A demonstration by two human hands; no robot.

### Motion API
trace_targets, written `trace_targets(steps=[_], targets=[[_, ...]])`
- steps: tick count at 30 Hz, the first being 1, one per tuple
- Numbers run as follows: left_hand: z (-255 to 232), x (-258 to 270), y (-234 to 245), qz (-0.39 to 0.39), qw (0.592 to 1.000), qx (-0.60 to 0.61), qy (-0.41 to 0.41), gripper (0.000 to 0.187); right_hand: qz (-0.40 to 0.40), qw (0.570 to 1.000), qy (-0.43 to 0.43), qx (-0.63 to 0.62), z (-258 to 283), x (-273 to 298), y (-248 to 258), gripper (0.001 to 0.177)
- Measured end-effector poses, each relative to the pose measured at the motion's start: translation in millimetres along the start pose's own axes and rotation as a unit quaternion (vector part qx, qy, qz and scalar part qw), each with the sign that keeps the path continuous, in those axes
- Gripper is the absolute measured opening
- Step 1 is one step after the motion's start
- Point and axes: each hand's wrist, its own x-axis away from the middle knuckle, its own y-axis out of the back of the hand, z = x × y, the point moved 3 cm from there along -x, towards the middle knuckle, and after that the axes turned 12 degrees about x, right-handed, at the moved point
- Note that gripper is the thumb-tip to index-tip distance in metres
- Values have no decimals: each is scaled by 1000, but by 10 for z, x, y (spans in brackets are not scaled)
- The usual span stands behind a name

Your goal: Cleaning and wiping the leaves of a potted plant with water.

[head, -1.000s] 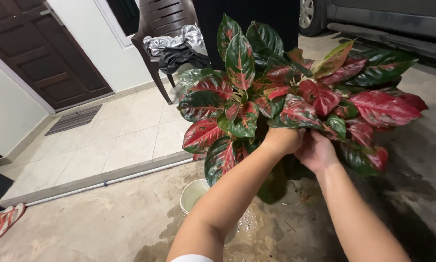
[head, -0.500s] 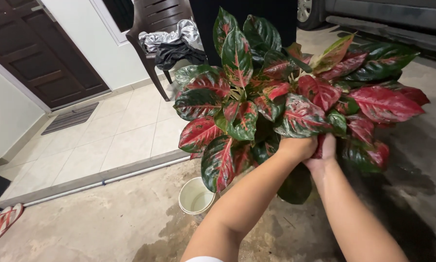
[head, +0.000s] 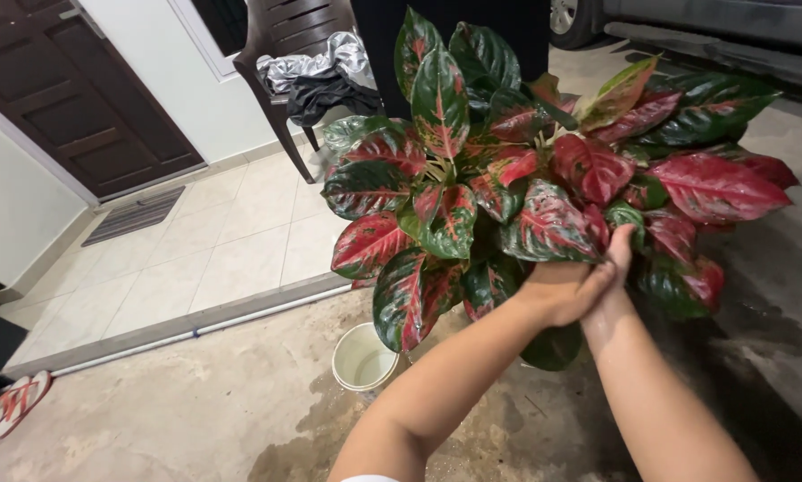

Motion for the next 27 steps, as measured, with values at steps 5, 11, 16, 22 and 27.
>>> trace_targets(steps=[5,11,16,22,27], targets=[[-231,255,18,-9,998,44,-51,74,-27,997,-41,57,226,339,-531,94],[-467,433,70,9,985,101,-141,68,-99,982,-66,148,554,224,-507,93],[-838,314,602,-17,975,199,-95,50,-67,922,94,370,907,179,-473,95],[-721,-40,1081,-170,946,249,-119,36,-95,885,17,456,1021,391,-844,99],[-431,-171,1310,-275,929,247,-28,44,-41,972,-163,166,950,637,-1450,85]])
